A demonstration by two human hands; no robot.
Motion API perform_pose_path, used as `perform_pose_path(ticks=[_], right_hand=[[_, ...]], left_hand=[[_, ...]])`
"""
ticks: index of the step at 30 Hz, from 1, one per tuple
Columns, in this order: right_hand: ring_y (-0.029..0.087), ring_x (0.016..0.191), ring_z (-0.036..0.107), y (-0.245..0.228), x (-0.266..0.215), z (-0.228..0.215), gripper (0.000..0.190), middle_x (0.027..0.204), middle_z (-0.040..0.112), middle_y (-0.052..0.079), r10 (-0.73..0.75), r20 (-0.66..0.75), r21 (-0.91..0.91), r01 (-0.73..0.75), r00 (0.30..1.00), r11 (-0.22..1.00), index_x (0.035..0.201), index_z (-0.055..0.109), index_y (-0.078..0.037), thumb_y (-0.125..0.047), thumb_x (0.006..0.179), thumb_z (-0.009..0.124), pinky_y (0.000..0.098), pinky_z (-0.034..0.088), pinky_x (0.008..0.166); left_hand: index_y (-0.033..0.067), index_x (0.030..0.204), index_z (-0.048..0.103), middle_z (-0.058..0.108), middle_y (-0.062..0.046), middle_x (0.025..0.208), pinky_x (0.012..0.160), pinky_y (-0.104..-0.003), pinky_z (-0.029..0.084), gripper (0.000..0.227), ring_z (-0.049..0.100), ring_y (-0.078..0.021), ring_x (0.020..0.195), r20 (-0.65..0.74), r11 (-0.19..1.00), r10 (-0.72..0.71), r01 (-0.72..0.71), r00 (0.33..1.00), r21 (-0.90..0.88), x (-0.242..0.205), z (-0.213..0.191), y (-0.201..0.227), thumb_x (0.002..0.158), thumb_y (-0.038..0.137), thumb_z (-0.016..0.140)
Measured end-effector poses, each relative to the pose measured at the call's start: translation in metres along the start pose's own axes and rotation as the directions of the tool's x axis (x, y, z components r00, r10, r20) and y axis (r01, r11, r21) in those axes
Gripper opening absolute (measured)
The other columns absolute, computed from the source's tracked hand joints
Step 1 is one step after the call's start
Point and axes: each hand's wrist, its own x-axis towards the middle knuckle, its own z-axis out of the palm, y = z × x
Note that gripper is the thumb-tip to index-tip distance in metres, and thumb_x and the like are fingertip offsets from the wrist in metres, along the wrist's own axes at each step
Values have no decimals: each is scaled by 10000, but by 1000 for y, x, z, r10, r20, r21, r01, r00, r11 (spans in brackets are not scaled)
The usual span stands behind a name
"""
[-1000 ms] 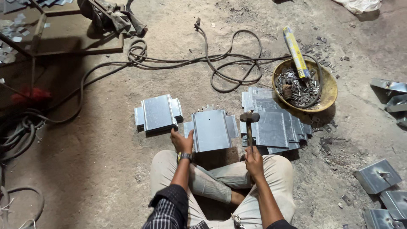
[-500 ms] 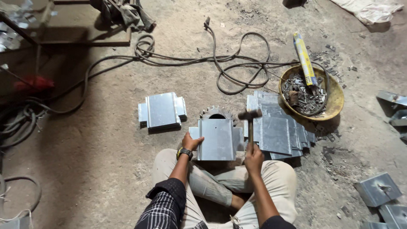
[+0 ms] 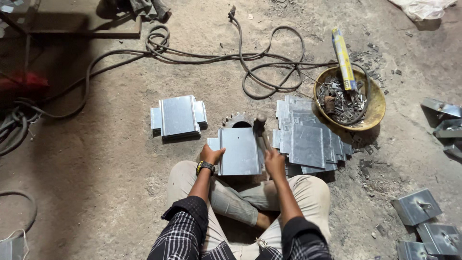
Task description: The person sits on the floor and uses a hammer to strike a rectangular metal piece resting on a gear-shaped anvil. They repeatedly hit the metal piece, occasionally repositioning it, and then place the finished piece onto a stack of similar metal items.
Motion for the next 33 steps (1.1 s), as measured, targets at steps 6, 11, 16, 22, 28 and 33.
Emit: perform_pose_path(ticks=[6, 11, 16, 22, 28, 33], right_hand=[[343, 582, 624, -22, -3, -40, 209, 670, 637, 184, -12, -123, 225, 39, 992, 973, 921, 630, -12, -212, 976, 614, 433, 461, 565], [368, 552, 546, -39, -1, -44, 245, 654, 548, 191, -82, -232, 327, 157, 969, 932, 932, 567, -7, -222, 1049, 579, 439, 408, 567], [357, 590, 601, 0, -6, -5, 276, 672, 607, 183, 30, 32, 100, -33, 999, 994, 941, 596, 1, -262, 1025, 584, 446, 438, 555], [273, 535, 565, -17, -7, -40, 307, 601, 589, 159, 115, -7, 226, -110, 993, 968, 894, 651, -8, -280, 1024, 592, 438, 422, 540], [250, 520, 524, -46, -2, -54, 176, 638, 555, 160, -107, -205, 358, 176, 973, 917, 960, 609, -3, -171, 1009, 590, 406, 409, 526], [380, 608, 626, 2, -10, 2, 228, 674, 625, 213, -12, -25, 143, 15, 1000, 990, 890, 653, -10, -221, 975, 639, 450, 452, 555]], left_hand=[[14, 1098, 685, 752, -225, 1073, 881, -440, 587, 723, 743, -372, 981, -13, 999, 42, -42, 999, 14, 5, -2, 1, 601, 483, 920], [17, 1087, 694, 751, -226, 1074, 876, -447, 586, 714, 740, -381, 985, -32, 997, 75, -74, 997, 36, 6, 3, 3, 604, 494, 915], [21, 1088, 691, 750, -228, 1073, 872, -452, 586, 718, 738, -386, 983, -35, 996, 68, -66, 997, 52, 3, 4, 1, 607, 504, 917], [25, 1088, 692, 752, -223, 1072, 872, -452, 586, 734, 739, -384, 985, -41, 996, 74, -72, 996, 55, 3, 3, 3, 589, 513, 920], [27, 1099, 697, 746, -225, 1090, 888, -449, 586, 743, 736, -379, 1002, -38, 996, 40, -37, 998, 75, 7, -3, 19, 588, 513, 932], [39, 1112, 701, 747, -221, 1106, 900, -446, 580, 742, 732, -379, 1015, -22, 998, 20, -19, 1000, 53, 1, -2, 20, 586, 511, 925]])
